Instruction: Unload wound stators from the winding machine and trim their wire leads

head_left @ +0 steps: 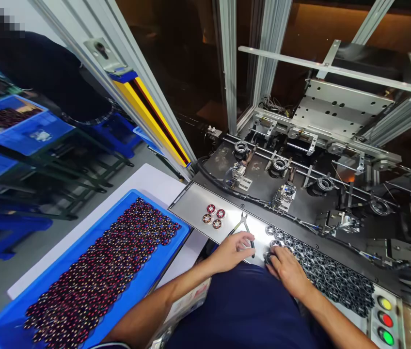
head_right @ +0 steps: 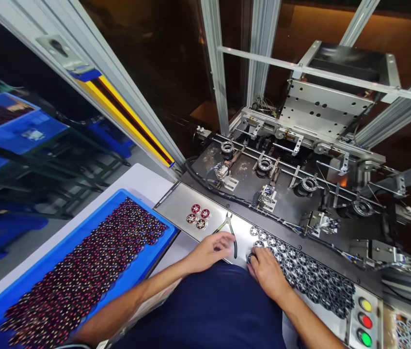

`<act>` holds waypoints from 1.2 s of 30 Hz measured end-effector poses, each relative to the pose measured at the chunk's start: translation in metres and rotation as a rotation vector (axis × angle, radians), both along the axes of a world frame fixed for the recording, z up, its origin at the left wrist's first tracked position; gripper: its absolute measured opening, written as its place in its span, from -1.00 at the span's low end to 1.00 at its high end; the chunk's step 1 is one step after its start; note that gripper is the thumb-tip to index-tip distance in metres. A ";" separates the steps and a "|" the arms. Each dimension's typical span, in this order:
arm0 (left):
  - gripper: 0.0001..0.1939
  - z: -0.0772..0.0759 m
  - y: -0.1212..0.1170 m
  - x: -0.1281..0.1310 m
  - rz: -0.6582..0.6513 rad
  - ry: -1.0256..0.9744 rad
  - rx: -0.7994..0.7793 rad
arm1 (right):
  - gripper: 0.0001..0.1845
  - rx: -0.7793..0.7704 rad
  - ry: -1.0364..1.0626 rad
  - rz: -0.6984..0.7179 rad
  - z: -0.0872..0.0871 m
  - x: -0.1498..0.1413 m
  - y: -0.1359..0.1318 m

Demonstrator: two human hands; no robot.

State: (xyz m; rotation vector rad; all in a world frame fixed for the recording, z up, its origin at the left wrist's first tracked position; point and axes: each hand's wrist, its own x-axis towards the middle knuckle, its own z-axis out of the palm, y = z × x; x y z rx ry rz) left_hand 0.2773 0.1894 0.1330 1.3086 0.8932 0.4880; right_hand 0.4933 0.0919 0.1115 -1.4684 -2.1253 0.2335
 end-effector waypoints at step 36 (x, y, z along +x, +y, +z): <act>-0.46 0.088 0.048 -0.022 -0.044 -0.292 0.344 | -0.78 -0.839 0.444 0.617 0.156 -0.010 0.130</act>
